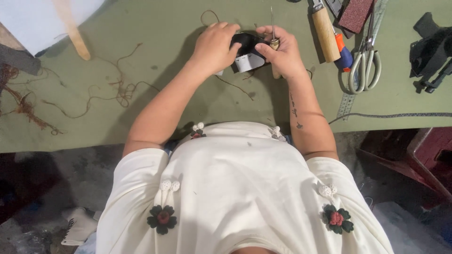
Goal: Using a hand awl to punch holes into small leather strips on a workshop table.
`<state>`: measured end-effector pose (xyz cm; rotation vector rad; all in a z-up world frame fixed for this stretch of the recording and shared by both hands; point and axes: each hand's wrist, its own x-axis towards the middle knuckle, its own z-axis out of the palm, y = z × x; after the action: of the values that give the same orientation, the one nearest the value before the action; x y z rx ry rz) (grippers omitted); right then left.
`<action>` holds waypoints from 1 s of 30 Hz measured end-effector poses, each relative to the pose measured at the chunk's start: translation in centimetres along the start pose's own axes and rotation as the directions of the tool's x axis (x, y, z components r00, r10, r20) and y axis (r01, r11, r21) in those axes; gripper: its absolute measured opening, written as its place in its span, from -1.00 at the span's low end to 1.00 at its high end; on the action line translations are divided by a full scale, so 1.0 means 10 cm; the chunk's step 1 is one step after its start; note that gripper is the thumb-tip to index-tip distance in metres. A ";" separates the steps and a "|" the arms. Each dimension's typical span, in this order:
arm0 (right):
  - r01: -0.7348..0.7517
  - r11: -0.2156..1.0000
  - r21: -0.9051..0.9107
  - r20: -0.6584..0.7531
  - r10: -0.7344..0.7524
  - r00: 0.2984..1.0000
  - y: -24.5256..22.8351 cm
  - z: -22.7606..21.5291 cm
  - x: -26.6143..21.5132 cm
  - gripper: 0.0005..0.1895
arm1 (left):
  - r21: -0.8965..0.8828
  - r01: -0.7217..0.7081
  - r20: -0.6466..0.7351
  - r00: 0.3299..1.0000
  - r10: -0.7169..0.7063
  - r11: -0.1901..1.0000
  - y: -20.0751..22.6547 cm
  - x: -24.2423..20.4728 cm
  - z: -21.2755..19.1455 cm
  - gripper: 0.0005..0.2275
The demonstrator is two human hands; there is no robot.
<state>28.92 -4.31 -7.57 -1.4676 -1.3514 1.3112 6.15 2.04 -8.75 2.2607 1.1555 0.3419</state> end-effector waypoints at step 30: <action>-0.018 1.000 -0.019 0.073 0.019 0.997 -0.06 0.38 -0.33 -0.45 | -0.708 0.206 -0.037 0.944 -0.327 0.675 -0.14 0.08 -0.01 -0.90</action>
<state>25.31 -7.90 -7.10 -1.4599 -1.4031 1.3804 5.63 3.41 -9.51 1.3898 1.1599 0.7195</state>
